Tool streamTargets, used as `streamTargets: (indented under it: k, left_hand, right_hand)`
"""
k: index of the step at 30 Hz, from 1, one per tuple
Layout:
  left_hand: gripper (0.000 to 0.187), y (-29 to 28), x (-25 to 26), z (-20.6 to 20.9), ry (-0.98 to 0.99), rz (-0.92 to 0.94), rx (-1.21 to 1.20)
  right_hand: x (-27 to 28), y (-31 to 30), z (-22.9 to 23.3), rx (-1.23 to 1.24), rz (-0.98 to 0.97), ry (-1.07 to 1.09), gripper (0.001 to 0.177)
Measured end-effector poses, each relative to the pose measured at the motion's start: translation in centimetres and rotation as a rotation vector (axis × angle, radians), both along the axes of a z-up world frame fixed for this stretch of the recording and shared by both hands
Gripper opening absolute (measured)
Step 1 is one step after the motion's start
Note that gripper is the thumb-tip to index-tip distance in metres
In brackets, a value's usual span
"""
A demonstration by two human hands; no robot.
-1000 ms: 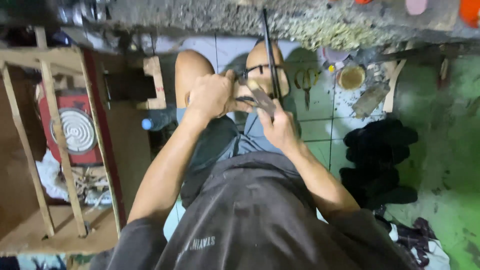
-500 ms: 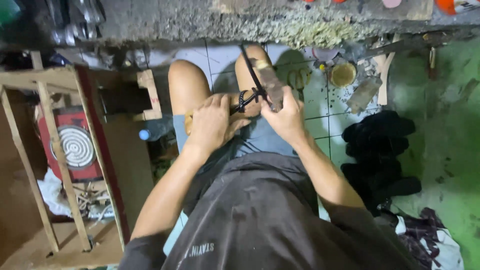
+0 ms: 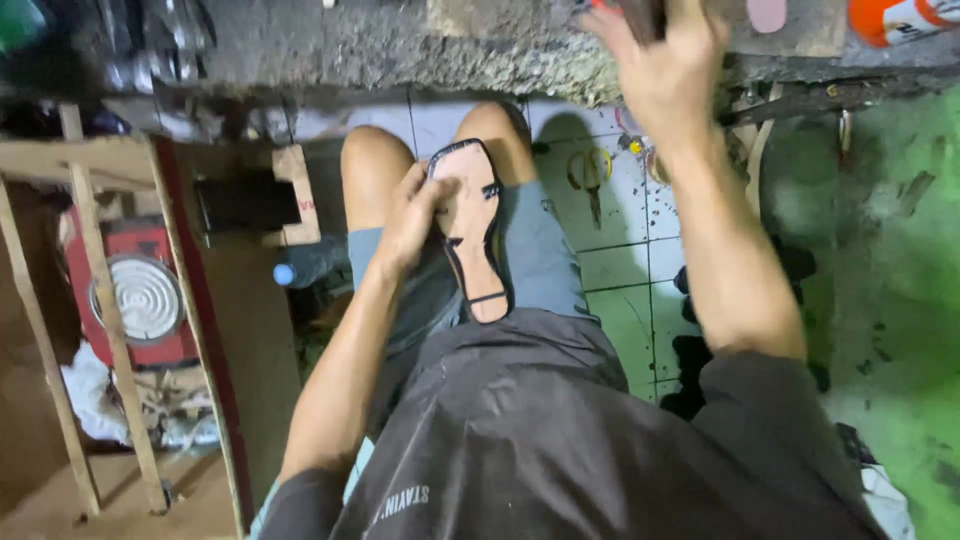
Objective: Assembling a sandal by fitting and securing straps onto a shoe last and sole.
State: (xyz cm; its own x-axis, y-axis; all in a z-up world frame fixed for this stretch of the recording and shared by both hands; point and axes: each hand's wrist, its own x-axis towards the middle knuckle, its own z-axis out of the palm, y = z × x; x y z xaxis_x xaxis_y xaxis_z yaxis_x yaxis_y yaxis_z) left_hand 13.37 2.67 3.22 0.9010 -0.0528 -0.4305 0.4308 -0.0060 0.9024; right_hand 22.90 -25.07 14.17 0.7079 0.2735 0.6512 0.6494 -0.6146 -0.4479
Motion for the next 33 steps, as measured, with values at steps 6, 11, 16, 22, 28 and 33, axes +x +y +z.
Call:
streamTargets:
  k: [6, 11, 16, 22, 28, 33]
  left_hand:
    - [0.054, -0.3, 0.3, -3.7, -0.162, 0.225, 0.228]
    - [0.054, -1.1, -0.8, -3.8, -0.255, 0.223, 0.309]
    - [0.049, -1.7, -1.2, -3.5, -0.239, 0.245, 0.443]
    - [0.056, -2.1, -1.1, -2.5, -0.179, 0.282, 0.419]
    - [0.044, -1.8, -1.2, -1.6, -0.200, 0.195, 0.444]
    - [0.053, -1.1, -1.1, -1.1, -0.246, 0.151, 0.259]
  right_hand:
    - [-12.2, 2.0, -0.7, 0.205, -0.136, 0.495, 0.017]
    - [-19.5, 5.5, -6.5, 0.232, -0.181, 0.705, 0.026]
    - [-17.0, 7.3, -7.7, 0.265, -0.286, 0.863, 0.027]
    - [-23.8, 4.6, -10.6, 1.375, 0.074, 0.922, 0.011]
    - [-13.8, 5.7, -8.4, 0.064, -0.272, 0.719, 0.037]
    - [-3.0, -0.9, -4.0, -0.245, -0.393, 0.242, 0.037]
